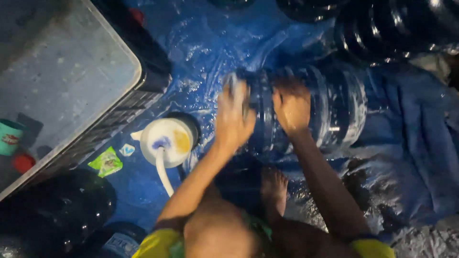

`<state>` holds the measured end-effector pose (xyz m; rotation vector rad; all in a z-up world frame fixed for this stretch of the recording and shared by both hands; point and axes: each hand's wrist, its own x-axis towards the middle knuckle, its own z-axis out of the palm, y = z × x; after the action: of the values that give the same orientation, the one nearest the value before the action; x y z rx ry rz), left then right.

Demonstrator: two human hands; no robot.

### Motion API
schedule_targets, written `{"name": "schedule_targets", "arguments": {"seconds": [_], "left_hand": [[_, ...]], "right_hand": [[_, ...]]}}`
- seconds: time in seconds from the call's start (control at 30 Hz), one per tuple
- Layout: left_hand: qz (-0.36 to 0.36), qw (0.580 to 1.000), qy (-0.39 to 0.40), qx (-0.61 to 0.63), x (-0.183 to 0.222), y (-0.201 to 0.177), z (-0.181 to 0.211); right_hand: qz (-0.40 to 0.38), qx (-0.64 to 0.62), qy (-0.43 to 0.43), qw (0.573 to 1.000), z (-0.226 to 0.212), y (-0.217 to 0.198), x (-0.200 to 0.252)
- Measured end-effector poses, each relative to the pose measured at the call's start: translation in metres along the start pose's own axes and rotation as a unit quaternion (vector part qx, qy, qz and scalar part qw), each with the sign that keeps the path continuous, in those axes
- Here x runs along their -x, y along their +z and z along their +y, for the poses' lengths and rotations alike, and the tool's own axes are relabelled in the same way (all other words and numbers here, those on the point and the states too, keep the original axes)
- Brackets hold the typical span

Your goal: Scrubbing the exterior of a large plastic water jug with a soapy sponge to clean it.

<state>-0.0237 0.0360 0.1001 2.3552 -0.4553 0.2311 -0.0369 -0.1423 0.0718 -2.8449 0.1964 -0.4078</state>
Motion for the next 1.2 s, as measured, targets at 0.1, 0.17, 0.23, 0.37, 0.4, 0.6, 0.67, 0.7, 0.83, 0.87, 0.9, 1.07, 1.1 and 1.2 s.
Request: {"name": "schedule_targets", "arguments": {"seconds": [0.1,0.17,0.23,0.37,0.4,0.6,0.67,0.7,0.83,0.87,0.9,1.07,1.1,1.2], "left_hand": [[-0.163,0.977,-0.134,0.016,0.075,-0.032,0.007],[-0.151,0.979,-0.139,0.012,0.079,-0.023,0.0],[-0.137,0.98,-0.145,0.013,0.072,-0.021,0.003],[-0.178,0.965,-0.193,0.011,0.071,-0.023,0.004],[-0.152,0.975,-0.165,-0.004,0.077,-0.017,-0.001],[-0.037,0.982,0.054,-0.175,0.088,-0.038,0.01],[-0.055,0.993,0.023,-0.104,0.098,-0.033,0.001],[-0.077,0.997,-0.002,-0.031,0.104,-0.033,-0.004],[-0.096,0.993,-0.062,0.018,0.105,-0.023,-0.033],[-0.05,0.996,-0.024,0.072,0.104,-0.02,-0.046],[-0.006,0.992,0.009,0.123,0.108,-0.021,-0.058],[0.0,0.985,0.04,0.167,0.092,0.002,-0.057],[0.008,0.977,0.044,0.21,0.087,0.011,-0.054],[0.079,0.968,0.086,0.222,0.088,0.015,-0.045]], "right_hand": [[0.016,-0.077,-0.027,0.997,0.018,0.024,-0.011],[0.042,-0.129,-0.009,0.991,0.012,0.013,-0.023],[0.067,-0.178,0.003,0.982,0.013,0.007,-0.024],[0.152,-0.571,0.109,0.799,0.084,0.019,0.017],[0.21,-0.756,0.107,0.61,0.119,0.024,0.03],[0.186,-0.488,0.68,0.515,0.276,0.001,0.104],[0.183,-0.583,0.615,0.499,0.24,-0.01,0.089],[0.181,-0.67,0.546,0.469,0.221,-0.016,0.084],[0.125,-0.718,0.46,0.507,0.223,-0.004,0.076],[0.202,-0.697,0.5,0.473,0.218,-0.011,0.071],[0.272,-0.668,0.539,0.434,0.211,-0.017,0.069],[0.295,-0.779,0.363,0.418,0.218,-0.044,0.073],[0.262,-0.801,0.292,0.451,0.216,-0.052,0.074],[0.189,-0.805,0.157,0.541,0.222,-0.062,0.075]]}}
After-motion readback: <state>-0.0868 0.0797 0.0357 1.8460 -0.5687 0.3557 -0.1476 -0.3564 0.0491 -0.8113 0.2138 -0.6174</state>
